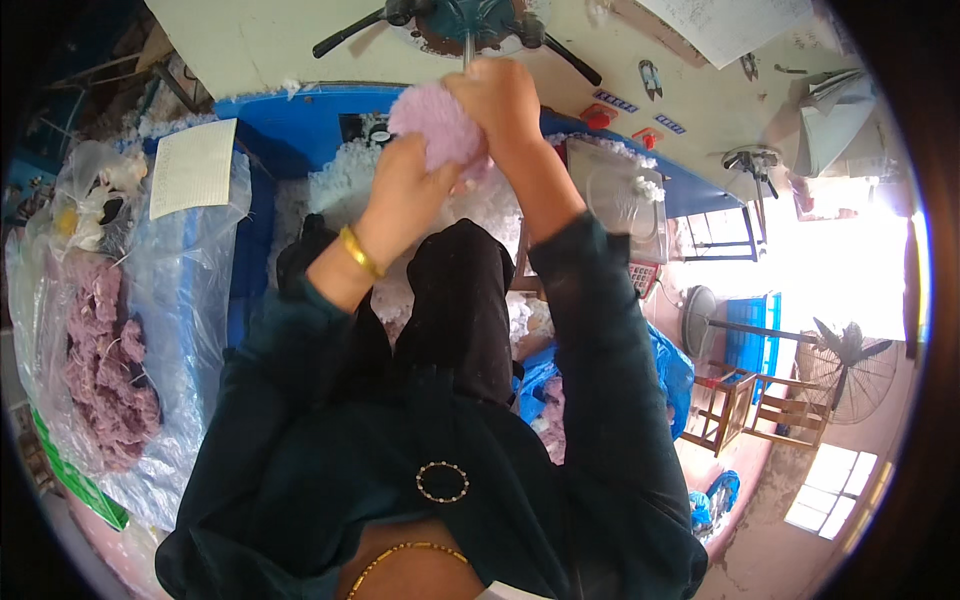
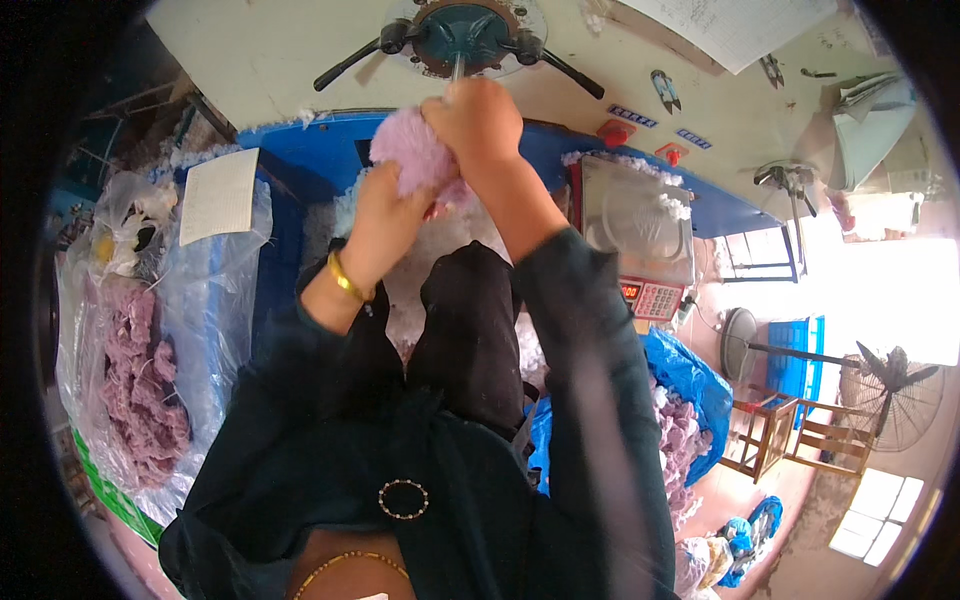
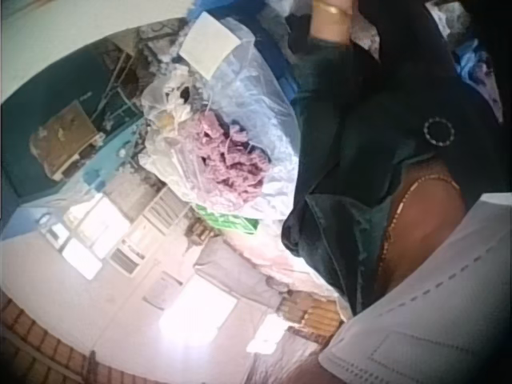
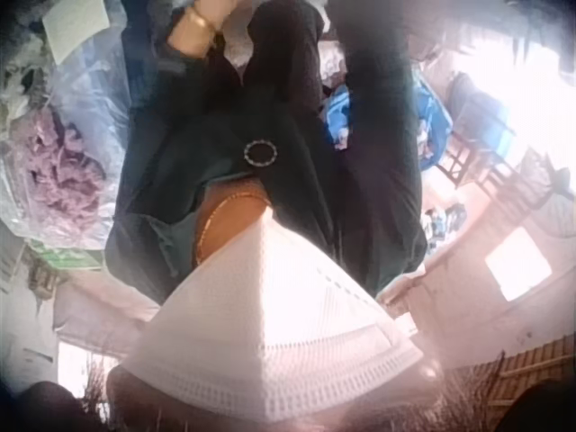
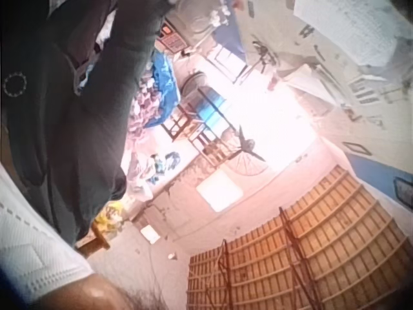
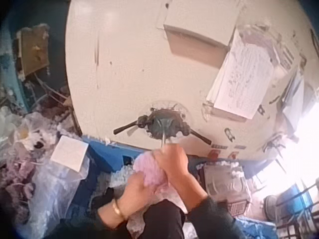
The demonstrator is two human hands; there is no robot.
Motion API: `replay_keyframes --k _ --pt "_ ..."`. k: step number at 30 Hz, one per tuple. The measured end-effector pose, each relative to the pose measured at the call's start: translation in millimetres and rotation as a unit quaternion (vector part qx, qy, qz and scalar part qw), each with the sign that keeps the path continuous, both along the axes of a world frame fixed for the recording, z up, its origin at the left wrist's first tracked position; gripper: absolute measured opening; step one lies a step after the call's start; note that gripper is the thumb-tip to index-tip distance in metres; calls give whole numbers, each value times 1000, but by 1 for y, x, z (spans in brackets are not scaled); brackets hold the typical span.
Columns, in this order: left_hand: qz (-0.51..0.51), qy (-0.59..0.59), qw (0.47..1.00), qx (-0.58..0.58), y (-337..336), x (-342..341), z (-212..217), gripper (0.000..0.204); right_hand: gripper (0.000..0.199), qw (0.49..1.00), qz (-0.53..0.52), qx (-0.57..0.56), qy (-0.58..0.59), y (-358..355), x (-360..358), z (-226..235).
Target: The person repeatedly takes pink fluffy material and stuffs it into small pink plush toys using a metal rod. After each stuffing, the person places the toy on a digital scale and then returns to the bag to retrieve more material.
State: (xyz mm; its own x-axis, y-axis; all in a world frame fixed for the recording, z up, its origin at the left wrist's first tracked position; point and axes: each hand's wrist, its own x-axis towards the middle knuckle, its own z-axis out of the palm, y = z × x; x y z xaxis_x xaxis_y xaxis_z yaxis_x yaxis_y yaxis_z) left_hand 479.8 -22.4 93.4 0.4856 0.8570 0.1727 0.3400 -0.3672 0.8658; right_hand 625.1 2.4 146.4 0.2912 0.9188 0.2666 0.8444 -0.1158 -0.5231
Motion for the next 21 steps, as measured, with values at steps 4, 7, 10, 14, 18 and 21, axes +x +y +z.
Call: replay_keyframes --k 4,7,10,14,18,21 --pt "-12 -249 959 -132 -8 7 0 13 33 999 -1 11 47 2 1 -12" --pt "-15 -293 943 -160 0 6 18 15 33 997 2 67 30 16 2 -9" --pt "-1 -286 942 -173 27 25 15 16 33 996 -13 57 64 23 7 -3" --pt "-18 -250 959 -132 17 11 8 27 32 994 -23 73 76 15 2 -12" --pt "-111 -386 842 -361 -17 -22 -11 37 29 985 76 128 87 -27 -2 -15" --pt "-262 -432 760 -409 -8 -36 -14 53 27 967 117 166 154 -44 7 -29"
